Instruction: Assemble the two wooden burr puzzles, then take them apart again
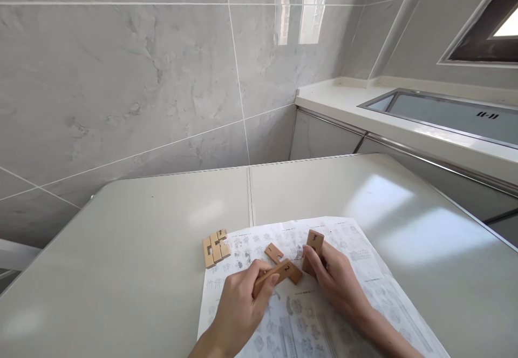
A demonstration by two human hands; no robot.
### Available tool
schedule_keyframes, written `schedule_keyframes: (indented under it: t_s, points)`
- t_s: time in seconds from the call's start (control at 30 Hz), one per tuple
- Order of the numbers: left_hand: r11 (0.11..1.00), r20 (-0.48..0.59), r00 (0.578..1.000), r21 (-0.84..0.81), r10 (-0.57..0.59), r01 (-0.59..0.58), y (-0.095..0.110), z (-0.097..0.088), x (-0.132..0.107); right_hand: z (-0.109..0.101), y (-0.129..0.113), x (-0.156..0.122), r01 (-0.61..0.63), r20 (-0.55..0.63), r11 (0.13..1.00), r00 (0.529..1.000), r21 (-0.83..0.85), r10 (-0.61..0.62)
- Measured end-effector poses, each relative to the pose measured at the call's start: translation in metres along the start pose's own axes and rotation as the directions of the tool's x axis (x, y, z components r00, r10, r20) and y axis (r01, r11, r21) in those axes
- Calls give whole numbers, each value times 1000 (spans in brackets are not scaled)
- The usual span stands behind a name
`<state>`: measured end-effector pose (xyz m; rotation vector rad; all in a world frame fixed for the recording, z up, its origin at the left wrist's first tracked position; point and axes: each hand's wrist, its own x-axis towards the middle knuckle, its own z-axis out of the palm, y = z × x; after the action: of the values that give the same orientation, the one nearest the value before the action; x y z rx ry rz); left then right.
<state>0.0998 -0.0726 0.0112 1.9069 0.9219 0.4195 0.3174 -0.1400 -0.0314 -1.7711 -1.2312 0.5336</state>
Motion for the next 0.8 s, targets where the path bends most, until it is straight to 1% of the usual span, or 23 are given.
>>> schedule_keyframes:
  t_s: [0.07,0.1,0.2,0.23,0.3,0.4,0.47,0.57,0.67,0.8]
  points:
    - [997,-12,999,65,48,-47,-1,-5,3,0,2,1,46,20,996,999,-75,-45]
    - [995,-5,999,85,46,-45,-2,-8,4,1,3,1,57,26,992,998,-112,-54]
    - [996,80,996,82,-49,42,-4,-13,5,2,6,1,59,53,980,997,-189,-50]
    - [995,113,990,70,-80,73,-4,-14,6,3,7,1,56,64,979,997,-195,-44]
    - [994,155,983,50,-101,95,-3,-16,6,4,7,0,46,89,982,996,-181,-31]
    - [995,158,983,32,-97,93,-1,-18,8,5,8,-2,37,89,987,996,-158,-23]
    - [993,115,987,49,-114,110,0,-17,9,6,9,-3,45,68,986,997,-159,-35]
    - [981,-9,993,152,-121,121,-5,-15,11,7,9,-3,83,39,983,996,-165,-77]
    - [947,-121,989,302,-80,114,-12,-12,11,6,7,-3,136,39,975,991,-178,-131]
    - [870,-184,983,485,6,85,-20,-7,10,5,3,-4,194,55,960,981,-201,-187]
